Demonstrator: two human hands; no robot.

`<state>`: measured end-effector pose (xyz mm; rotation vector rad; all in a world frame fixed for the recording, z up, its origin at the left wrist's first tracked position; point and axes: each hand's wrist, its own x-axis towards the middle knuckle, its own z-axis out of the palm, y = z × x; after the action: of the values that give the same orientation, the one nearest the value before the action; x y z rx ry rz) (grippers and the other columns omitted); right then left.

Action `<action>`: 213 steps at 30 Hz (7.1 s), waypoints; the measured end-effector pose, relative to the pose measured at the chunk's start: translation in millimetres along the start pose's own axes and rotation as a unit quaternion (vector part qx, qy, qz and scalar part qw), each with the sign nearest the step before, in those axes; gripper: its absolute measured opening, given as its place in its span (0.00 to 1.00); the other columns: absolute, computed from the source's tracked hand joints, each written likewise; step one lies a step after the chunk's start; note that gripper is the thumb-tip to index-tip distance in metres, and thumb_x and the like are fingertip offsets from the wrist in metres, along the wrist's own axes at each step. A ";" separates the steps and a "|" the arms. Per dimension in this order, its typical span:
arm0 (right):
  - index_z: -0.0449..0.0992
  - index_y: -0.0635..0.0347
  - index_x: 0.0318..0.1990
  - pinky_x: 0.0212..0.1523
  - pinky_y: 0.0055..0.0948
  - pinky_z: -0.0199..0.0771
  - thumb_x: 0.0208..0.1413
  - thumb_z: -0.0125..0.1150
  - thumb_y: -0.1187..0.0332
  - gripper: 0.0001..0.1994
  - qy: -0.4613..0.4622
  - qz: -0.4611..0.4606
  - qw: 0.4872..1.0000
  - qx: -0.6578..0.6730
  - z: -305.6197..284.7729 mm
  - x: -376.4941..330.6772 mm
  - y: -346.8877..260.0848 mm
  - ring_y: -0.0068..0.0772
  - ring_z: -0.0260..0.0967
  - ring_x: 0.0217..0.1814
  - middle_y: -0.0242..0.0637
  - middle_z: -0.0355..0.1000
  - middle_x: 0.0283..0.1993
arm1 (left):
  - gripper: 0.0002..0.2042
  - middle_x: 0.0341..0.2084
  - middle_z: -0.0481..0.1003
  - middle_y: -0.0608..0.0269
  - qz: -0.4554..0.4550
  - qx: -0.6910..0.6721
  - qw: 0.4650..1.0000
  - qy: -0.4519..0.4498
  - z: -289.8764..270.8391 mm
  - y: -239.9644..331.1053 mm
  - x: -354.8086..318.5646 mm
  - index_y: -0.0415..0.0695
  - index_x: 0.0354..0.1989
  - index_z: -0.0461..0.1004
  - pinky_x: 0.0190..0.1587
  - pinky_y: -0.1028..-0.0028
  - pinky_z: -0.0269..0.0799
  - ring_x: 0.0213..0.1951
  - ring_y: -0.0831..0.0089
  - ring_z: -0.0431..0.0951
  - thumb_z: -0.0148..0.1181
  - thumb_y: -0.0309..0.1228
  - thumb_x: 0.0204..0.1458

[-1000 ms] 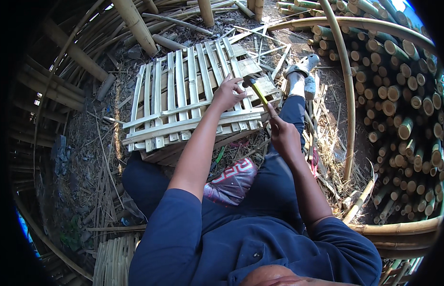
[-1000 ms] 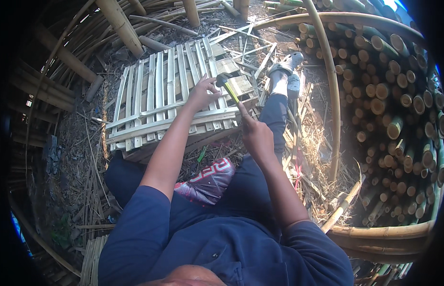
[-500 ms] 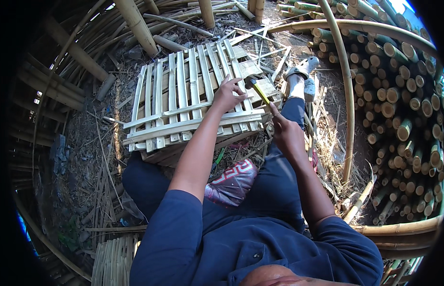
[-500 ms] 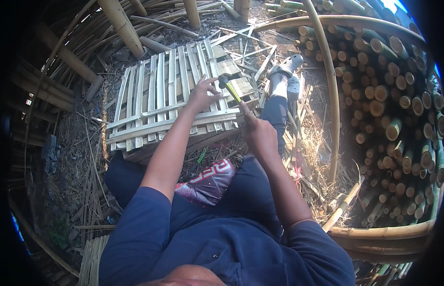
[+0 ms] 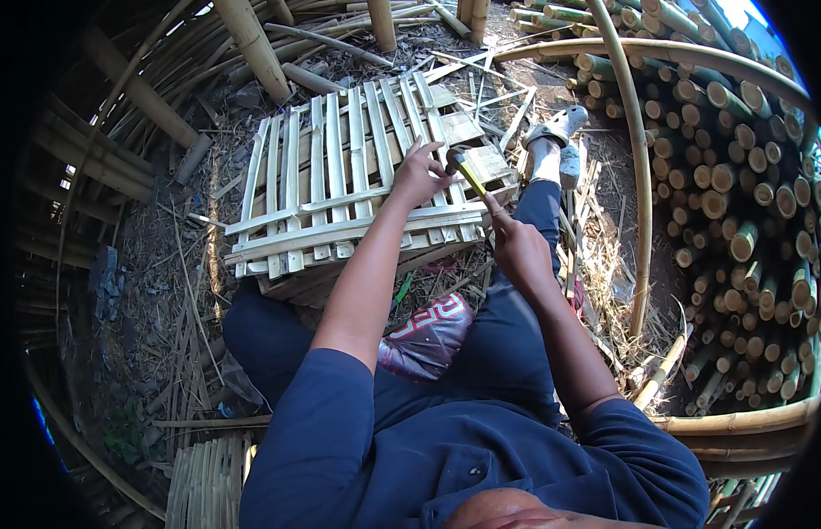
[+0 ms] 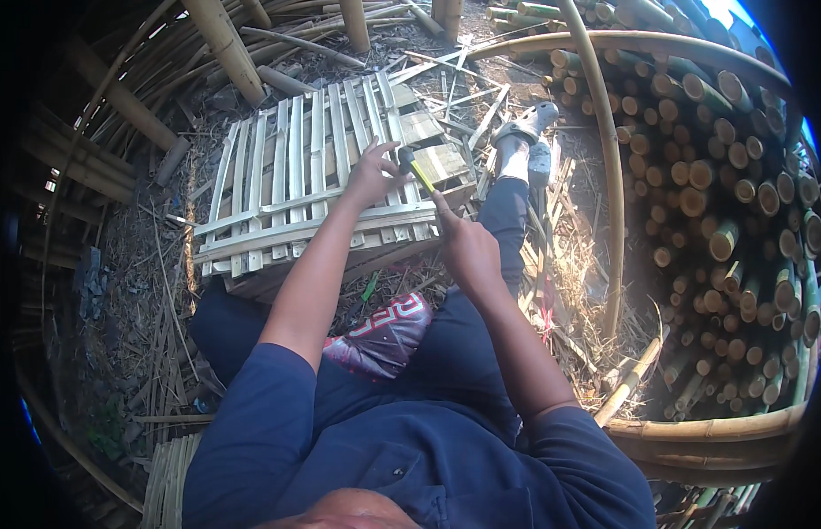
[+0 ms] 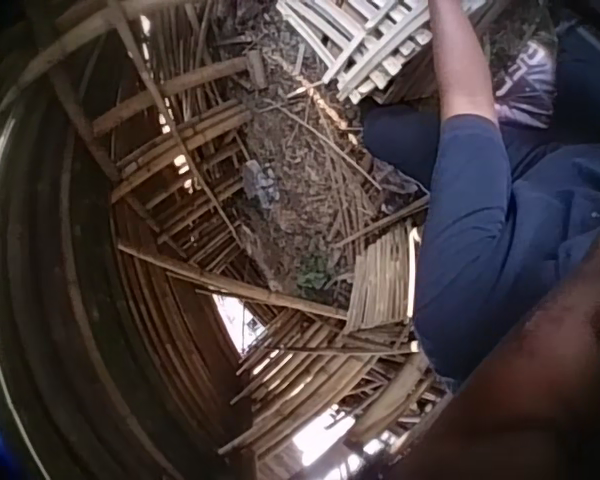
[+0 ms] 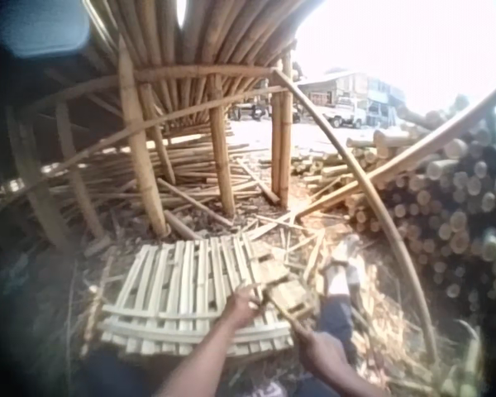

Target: The person uses a knife to thin a bamboo strip, then places the strip onto a wooden crate and hammers nails into the bamboo to secure it.

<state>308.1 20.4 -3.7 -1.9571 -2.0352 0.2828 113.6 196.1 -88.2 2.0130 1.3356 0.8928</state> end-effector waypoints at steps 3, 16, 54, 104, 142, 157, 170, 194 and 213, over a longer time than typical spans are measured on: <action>0.66 0.37 0.72 0.34 0.54 0.74 0.63 0.52 0.70 0.29 0.021 0.006 0.999 0.033 -10.7 0.6 0.5 0.56 0.78 0.31 0.52 0.77 0.29 | 0.09 0.64 0.73 0.68 0.012 0.012 1.000 0.011 -0.4 -1.7 -1.4 0.49 0.25 0.86 0.73 0.61 0.59 0.76 0.53 0.54 0.79 0.39 0.45; 0.67 0.28 0.71 0.35 0.52 0.70 0.65 0.55 0.68 0.27 0.044 0.044 0.992 0.106 -13.8 -3.1 -3.6 0.60 0.76 0.34 0.53 0.77 0.33 | 0.11 0.64 0.74 0.63 -0.043 0.021 0.999 0.000 -0.4 9.8 0.4 0.50 0.27 0.87 0.74 0.62 0.58 0.75 0.56 0.57 0.79 0.42 0.45; 0.68 0.35 0.70 0.38 0.42 0.73 0.66 0.55 0.67 0.25 0.065 0.079 0.981 0.163 -7.8 -20.3 13.3 0.56 0.78 0.35 0.55 0.76 0.35 | 0.12 0.57 0.76 0.56 -0.098 -0.037 0.993 -0.052 -10.6 -4.9 20.2 0.47 0.43 0.84 0.65 0.66 0.68 0.61 0.59 0.76 0.74 0.34 0.50; 0.70 0.31 0.69 0.37 0.51 0.74 0.64 0.55 0.67 0.25 0.011 0.014 1.000 0.014 -37.7 11.1 -13.3 0.56 0.78 0.34 0.50 0.78 0.31 | 0.14 0.62 0.75 0.67 0.033 0.088 0.993 -0.064 -36.7 -17.0 -14.0 0.50 0.32 0.84 0.78 0.43 0.32 0.73 0.65 0.62 0.72 0.49 0.51; 0.65 0.40 0.72 0.37 0.51 0.78 0.57 0.55 0.74 0.34 -0.050 0.017 0.997 -0.060 -32.1 8.8 -15.5 0.53 0.80 0.34 0.51 0.79 0.30 | 0.12 0.62 0.76 0.69 -0.009 0.073 0.991 -0.115 -41.0 -4.1 -14.5 0.52 0.33 0.81 0.78 0.44 0.25 0.74 0.67 0.60 0.67 0.48 0.57; 0.64 0.36 0.73 0.36 0.51 0.76 0.61 0.54 0.71 0.31 0.005 -0.002 1.000 -0.014 -37.6 1.9 -13.6 0.54 0.80 0.35 0.50 0.79 0.31 | 0.14 0.63 0.75 0.68 -0.019 0.064 0.991 -0.116 -41.1 -8.8 -16.0 0.52 0.33 0.81 0.78 0.43 0.26 0.74 0.66 0.60 0.67 0.49 0.56; 0.66 0.35 0.72 0.38 0.53 0.76 0.60 0.58 0.71 0.32 0.005 0.003 1.000 -0.008 -55.8 6.1 -26.6 0.56 0.79 0.34 0.52 0.78 0.31 | 0.13 0.60 0.77 0.68 0.014 0.077 0.994 -0.081 -40.4 -12.6 -12.9 0.53 0.33 0.82 0.78 0.42 0.26 0.66 0.66 0.72 0.71 0.48 0.51; 0.72 0.33 0.67 0.41 0.53 0.74 0.64 0.55 0.67 0.24 0.013 0.029 0.998 0.047 -37.9 2.8 0.6 0.57 0.78 0.38 0.53 0.78 0.34 | 0.15 0.64 0.73 0.70 -0.028 0.073 0.991 -0.104 -43.0 -10.5 -16.7 0.53 0.35 0.83 0.78 0.45 0.22 0.68 0.64 0.69 0.69 0.50 0.53; 0.68 0.31 0.70 0.31 0.55 0.72 0.66 0.52 0.69 0.27 -0.028 -0.025 0.997 -0.069 -20.6 13.8 -1.2 0.59 0.76 0.29 0.54 0.76 0.28 | 0.14 0.65 0.73 0.70 -0.033 0.071 0.991 -0.111 -41.4 -2.1 -15.3 0.54 0.34 0.84 0.77 0.43 0.19 0.69 0.66 0.68 0.70 0.50 0.52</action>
<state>313.8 32.7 17.0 -1.9963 -2.1890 0.1931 75.8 186.2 -67.4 2.0905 1.3623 0.5384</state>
